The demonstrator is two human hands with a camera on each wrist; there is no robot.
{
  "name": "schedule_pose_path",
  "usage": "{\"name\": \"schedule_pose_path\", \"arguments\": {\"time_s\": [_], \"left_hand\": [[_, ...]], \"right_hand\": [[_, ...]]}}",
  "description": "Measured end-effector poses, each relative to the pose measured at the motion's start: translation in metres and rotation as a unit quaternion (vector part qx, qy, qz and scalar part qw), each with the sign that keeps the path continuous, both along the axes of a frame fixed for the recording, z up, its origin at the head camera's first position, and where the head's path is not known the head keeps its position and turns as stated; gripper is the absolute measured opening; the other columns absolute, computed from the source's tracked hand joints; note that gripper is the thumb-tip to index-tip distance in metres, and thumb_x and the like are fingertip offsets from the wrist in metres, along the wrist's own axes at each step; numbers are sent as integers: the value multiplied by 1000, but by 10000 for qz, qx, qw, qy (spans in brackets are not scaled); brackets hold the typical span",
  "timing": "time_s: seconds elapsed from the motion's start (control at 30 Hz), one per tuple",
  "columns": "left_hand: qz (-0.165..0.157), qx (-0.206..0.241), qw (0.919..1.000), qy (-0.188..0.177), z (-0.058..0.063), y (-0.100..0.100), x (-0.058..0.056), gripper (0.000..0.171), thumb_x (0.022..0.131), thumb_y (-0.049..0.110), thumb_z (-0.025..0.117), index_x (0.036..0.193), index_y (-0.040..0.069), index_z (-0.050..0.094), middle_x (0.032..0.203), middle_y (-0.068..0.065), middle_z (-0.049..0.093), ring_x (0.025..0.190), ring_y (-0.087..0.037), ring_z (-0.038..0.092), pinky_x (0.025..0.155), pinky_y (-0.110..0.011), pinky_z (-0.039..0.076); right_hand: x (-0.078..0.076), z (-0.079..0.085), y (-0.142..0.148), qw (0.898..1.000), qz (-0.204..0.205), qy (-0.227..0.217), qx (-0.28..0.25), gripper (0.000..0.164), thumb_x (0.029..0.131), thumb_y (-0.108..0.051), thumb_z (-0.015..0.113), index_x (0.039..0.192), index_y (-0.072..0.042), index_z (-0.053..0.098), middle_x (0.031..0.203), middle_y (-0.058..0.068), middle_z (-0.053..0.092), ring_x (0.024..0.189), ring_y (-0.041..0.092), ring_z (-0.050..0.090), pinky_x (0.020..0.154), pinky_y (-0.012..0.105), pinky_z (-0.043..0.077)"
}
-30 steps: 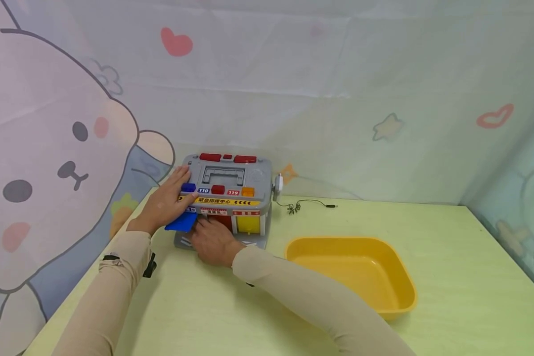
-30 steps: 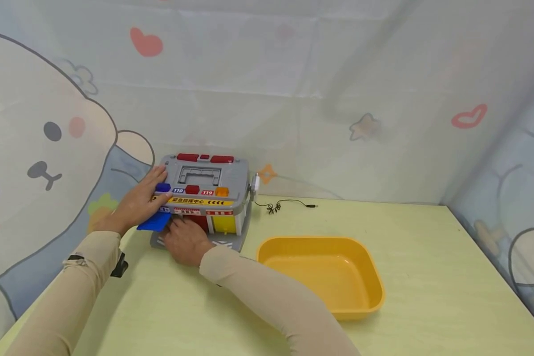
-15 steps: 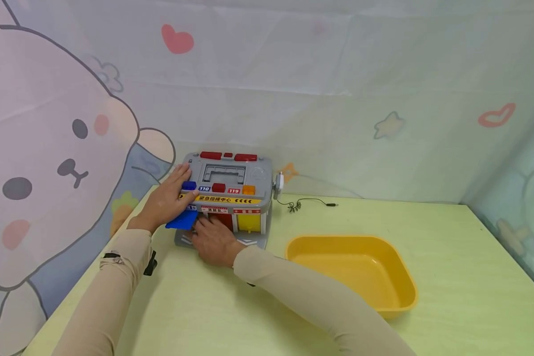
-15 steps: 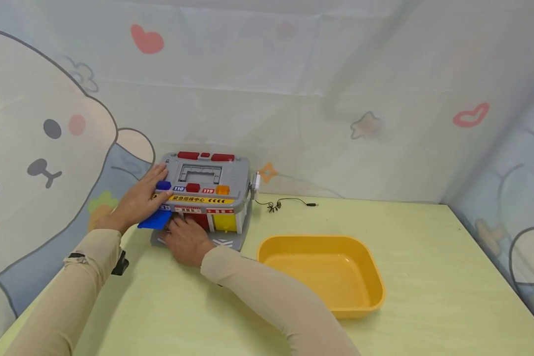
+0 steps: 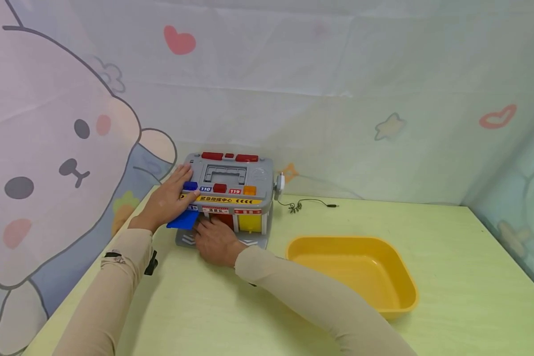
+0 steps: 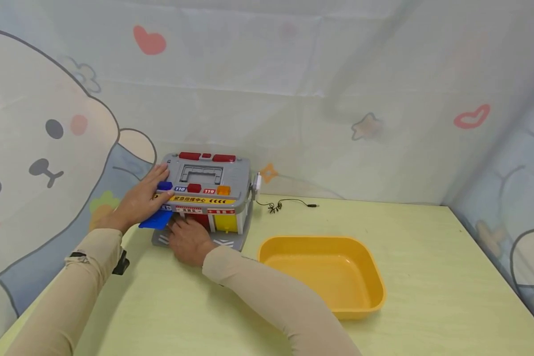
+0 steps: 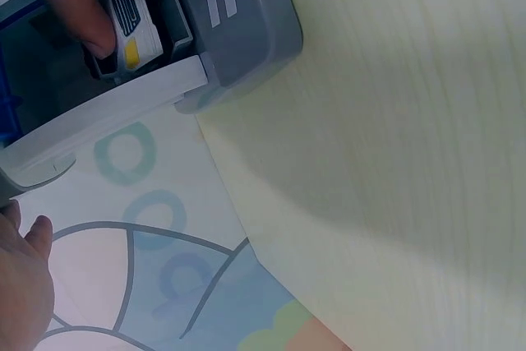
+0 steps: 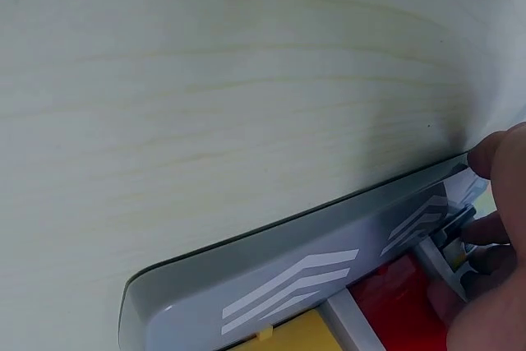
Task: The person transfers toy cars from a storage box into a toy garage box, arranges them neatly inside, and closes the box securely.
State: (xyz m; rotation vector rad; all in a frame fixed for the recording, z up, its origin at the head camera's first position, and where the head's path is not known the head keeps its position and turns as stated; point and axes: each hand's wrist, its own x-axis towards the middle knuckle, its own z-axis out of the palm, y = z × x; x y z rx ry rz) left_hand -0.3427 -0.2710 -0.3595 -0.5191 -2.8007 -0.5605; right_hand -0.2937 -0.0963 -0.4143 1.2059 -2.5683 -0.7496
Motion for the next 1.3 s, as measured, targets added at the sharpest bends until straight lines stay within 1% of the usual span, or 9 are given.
{"name": "schedule_pose_path", "arguments": {"time_s": [0.2, 0.37, 0.47, 0.67, 0.83, 0.93, 1.07, 1.2, 1.3], "left_hand": [[-58, -12, 9998, -174, 2, -2, 1, 71, 105, 49, 37, 159, 6, 19, 169, -11, 12, 157, -31, 6, 125, -55, 14], [-75, -78, 9998, -143, 3, -1, 1, 72, 105, 50, 37, 159, 6, 20, 169, -12, 13, 157, -31, 8, 125, -55, 16], [-77, -69, 9998, -152, 2, 0, 1, 73, 104, 51, 37, 159, 6, 20, 169, -12, 14, 157, -32, 8, 125, -55, 16], [-62, -82, 9998, -145, -1, -2, 0, 74, 104, 53, 36, 160, 7, 19, 169, -11, 13, 157, -32, 7, 124, -56, 16], [-31, -48, 9999, -93, 0, -1, -1, 74, 104, 52, 37, 160, 7, 20, 169, -11, 14, 157, -32, 8, 124, -56, 17], [-21, -59, 9999, -123, 3, 0, -1, 73, 104, 51, 38, 160, 8, 19, 169, -11, 13, 157, -32, 7, 124, -56, 16], [-38, -105, 9998, -159, 5, -1, 0, 73, 104, 50, 39, 160, 7, 18, 169, -12, 12, 157, -32, 6, 124, -57, 15], [-76, -132, 9997, -195, 6, -1, 1, 73, 104, 49, 39, 160, 7, 17, 169, -12, 11, 157, -32, 5, 125, -56, 15], [-82, -130, 9997, -198, 5, -1, 1, 74, 104, 49, 40, 160, 6, 18, 169, -12, 12, 157, -32, 6, 125, -56, 15]], "right_hand": [[0, 5, 5, 9996, 141, -241, -93, 57, 105, -45, 40, 156, -19, 35, 163, -2, 34, 151, 17, 30, 126, 34, 23], [0, 11, 9, 9982, 369, -470, -100, 58, 105, -45, 42, 157, -21, 33, 162, -3, 37, 149, 15, 34, 123, 33, 28], [2, 14, 12, 9967, 490, -637, -104, 62, 104, -49, 42, 159, -22, 29, 162, -3, 35, 150, 15, 32, 123, 34, 29], [9, 18, 20, 9937, 682, -871, -153, 65, 104, -55, 34, 161, -23, 23, 166, -4, 27, 154, 15, 24, 125, 36, 24], [21, 24, 25, 9887, 1150, -953, -94, 66, 105, -53, 30, 161, -19, 22, 168, -3, 21, 156, 15, 18, 127, 36, 19], [31, 33, 26, 9843, 1406, -1069, -41, 65, 106, -52, 30, 161, -18, 21, 169, -2, 18, 157, 16, 14, 127, 36, 17], [40, 48, 28, 9818, 1576, -1059, 14, 66, 106, -50, 28, 161, -16, 19, 169, 0, 16, 157, 16, 11, 128, 36, 15], [43, 63, 32, 9806, 1646, -1063, 54, 65, 107, -49, 27, 161, -14, 18, 169, 1, 17, 157, 16, 13, 128, 35, 14], [43, 70, 38, 9779, 1790, -1076, -37, 63, 107, -47, 28, 160, -13, 22, 168, 1, 22, 156, 16, 17, 128, 33, 14]]}}
